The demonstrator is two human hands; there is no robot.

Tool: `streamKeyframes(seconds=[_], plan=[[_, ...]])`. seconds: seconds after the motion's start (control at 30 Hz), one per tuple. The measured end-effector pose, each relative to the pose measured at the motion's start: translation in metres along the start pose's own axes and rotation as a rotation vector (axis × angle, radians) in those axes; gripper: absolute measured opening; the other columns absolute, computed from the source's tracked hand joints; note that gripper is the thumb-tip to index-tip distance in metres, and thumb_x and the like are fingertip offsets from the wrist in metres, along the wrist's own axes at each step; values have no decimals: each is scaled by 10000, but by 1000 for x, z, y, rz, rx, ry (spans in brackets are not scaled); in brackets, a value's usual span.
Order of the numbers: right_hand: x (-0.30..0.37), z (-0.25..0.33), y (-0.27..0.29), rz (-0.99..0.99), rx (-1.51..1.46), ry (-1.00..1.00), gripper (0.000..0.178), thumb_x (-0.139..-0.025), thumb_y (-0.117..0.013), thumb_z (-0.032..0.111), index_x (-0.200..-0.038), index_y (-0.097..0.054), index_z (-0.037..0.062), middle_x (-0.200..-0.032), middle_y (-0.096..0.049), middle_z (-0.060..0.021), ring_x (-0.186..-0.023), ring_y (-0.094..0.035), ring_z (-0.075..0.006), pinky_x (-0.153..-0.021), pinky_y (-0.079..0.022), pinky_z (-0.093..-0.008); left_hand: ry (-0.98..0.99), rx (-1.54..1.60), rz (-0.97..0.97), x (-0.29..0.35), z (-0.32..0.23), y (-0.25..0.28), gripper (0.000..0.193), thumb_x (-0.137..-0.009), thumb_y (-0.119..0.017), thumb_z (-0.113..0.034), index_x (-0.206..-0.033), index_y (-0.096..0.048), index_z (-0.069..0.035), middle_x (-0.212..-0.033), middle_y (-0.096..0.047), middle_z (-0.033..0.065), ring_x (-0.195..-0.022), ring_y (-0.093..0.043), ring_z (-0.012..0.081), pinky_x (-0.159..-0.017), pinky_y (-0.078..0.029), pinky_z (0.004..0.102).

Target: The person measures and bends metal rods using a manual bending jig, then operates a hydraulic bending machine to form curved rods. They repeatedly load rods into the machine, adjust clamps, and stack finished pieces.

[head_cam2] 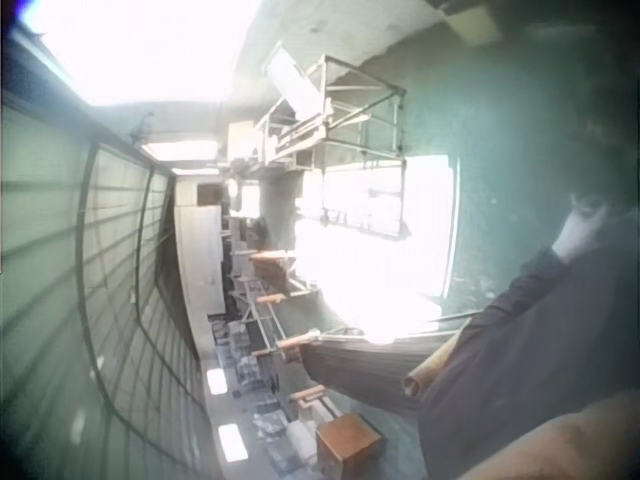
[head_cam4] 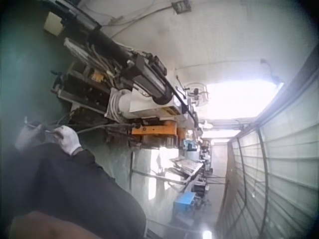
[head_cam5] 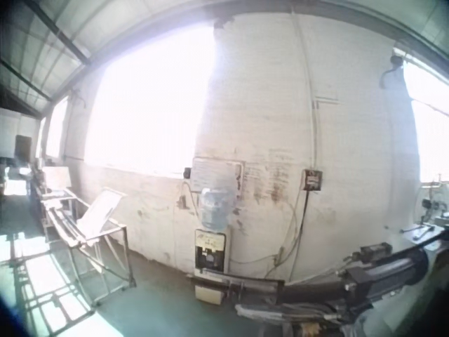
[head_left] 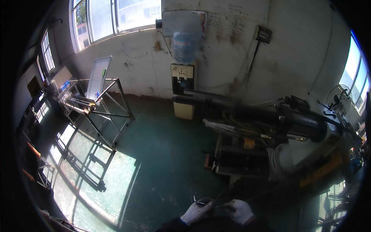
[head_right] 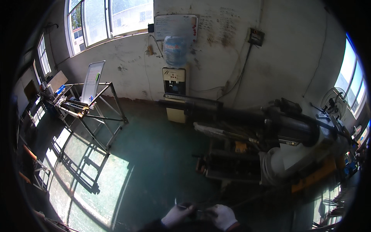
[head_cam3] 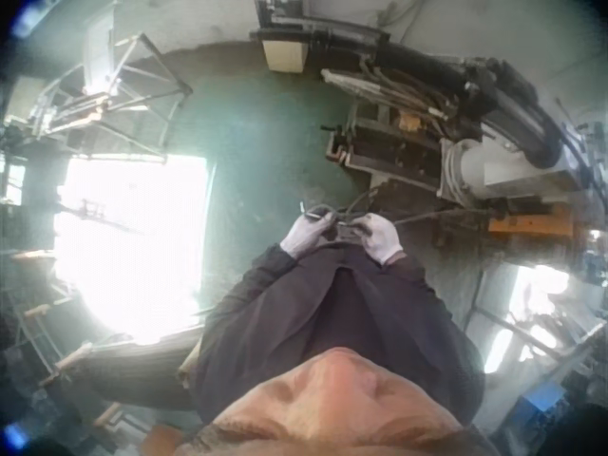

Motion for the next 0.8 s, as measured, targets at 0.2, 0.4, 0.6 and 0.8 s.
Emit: streamKeyframes(seconds=[0.2, 0.4, 0.6, 0.8], plan=[[-3, 4, -2, -3, 2, -30, 210, -1023, -801, 223, -1166, -858, 79, -1064, -808, -161, -1012, -789, -384, -877, -633, -480, 24, 6, 10, 1, -10, 6, 427, -1202, -683, -400, -1341, -766, -5, -1095, -823, 73, -1020, -762, 164, -946, -606, 342], [10, -9, 26, -216, 235, 76, 162, -981, -774, 240, -1041, -856, 114, -956, -801, -113, -929, -786, -348, -835, -608, -481, -17, 243, -55, -12, 25, -2, 420, -1213, -662, -380, -1340, -754, 10, -1023, -815, 94, -929, -765, 176, -880, -619, 352], [46, -6, 237, -890, 756, 26, 201, -836, -852, 68, -1034, -867, 104, -901, -751, -97, -855, -723, -346, -783, -566, -476, 95, 179, -194, 13, -9, -7, 517, -1225, -612, -414, -1397, -719, 63, -961, -797, 121, -904, -773, 217, -873, -618, 367], [116, -82, 491, -1182, 1100, -264, 125, -950, -792, 61, -1039, -865, 108, -1026, -761, -168, -1003, -743, -412, -906, -594, -527, 112, 145, -294, -5, -7, -44, 528, -1222, -610, -412, -1408, -700, 74, -977, -794, 132, -897, -771, 236, -872, -627, 385]])
Point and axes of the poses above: each hand's wrist, its own x-axis away from the middle knuckle, its own y-axis out of the back of the hand, z = x × y, the point moved 1 cm from there along -x, towards the middle knuckle
